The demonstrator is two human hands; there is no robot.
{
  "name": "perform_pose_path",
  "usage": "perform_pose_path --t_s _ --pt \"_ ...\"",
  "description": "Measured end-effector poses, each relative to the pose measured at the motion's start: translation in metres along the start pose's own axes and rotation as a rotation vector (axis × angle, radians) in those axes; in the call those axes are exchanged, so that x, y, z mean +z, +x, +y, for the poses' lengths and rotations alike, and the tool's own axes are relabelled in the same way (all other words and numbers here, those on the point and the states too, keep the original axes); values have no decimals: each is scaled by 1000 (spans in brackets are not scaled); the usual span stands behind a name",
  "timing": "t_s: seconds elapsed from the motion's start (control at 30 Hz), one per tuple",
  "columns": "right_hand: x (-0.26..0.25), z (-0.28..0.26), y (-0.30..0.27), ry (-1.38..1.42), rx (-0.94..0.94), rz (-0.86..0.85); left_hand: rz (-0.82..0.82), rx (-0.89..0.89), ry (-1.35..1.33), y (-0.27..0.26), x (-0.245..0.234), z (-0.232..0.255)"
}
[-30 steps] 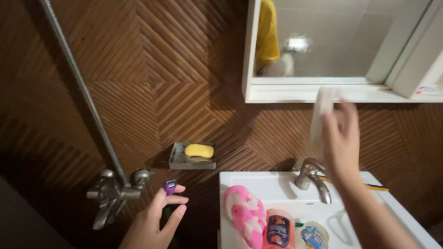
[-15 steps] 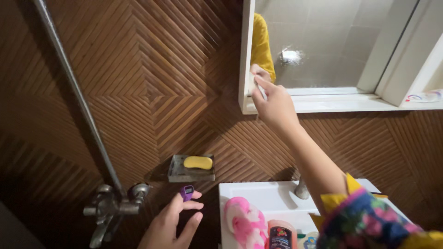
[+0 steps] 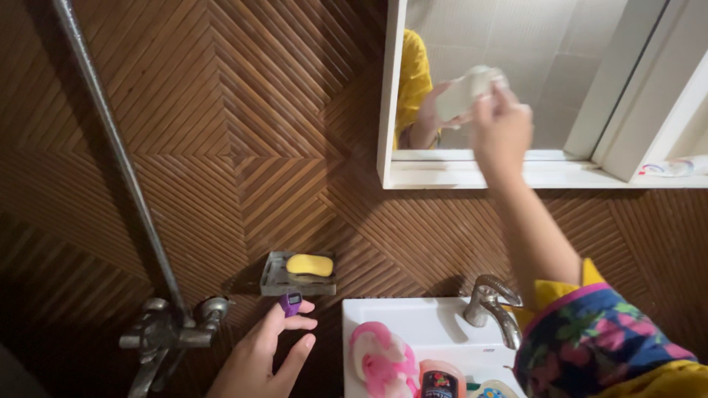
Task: The person uses a handheld squeegee to wipe water from the textured brown tiles in a bathroom. They move between the wall near the sink and the wall beside the toilet, repeatedly scraping the surfaces to remove moisture.
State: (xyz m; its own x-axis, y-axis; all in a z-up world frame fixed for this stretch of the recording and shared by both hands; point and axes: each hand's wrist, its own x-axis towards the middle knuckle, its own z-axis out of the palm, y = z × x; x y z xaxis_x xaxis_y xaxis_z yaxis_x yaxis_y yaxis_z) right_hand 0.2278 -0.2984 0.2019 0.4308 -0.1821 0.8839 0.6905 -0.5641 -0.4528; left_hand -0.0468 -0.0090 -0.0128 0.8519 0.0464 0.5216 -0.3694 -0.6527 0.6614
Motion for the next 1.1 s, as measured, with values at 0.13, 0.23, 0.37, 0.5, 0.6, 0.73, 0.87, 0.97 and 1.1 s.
perform_pose_path --t_s 0.13,0.23,0.37,0.5,0.6,0.73,0.87,0.97,1.1 --pt "22 -33 -33 84 289 -499 16 62 -33 2 11 -4" --pt "-7 -49 -53 554 545 -710 26 98 -53 7 15 -5" --pt "-71 -37 -81 931 890 -493 48 -6 -108 0 12 2" --pt "-113 11 -147 1017 1294 -591 102 -337 47 -4 2 13" --pt "-118 58 -220 990 1642 -583 170 -526 -35 -7 -8 18" --pt "-100 115 -319 858 1937 -591 240 -565 -178 -14 -14 22" --pt "-58 143 -347 714 1662 -695 253 -574 -145 -21 -19 33" --pt "-13 136 -339 125 1146 -746 174 -741 -90 -25 -21 42" --pt "16 116 -338 -291 710 -641 203 -610 -111 -26 -21 44"
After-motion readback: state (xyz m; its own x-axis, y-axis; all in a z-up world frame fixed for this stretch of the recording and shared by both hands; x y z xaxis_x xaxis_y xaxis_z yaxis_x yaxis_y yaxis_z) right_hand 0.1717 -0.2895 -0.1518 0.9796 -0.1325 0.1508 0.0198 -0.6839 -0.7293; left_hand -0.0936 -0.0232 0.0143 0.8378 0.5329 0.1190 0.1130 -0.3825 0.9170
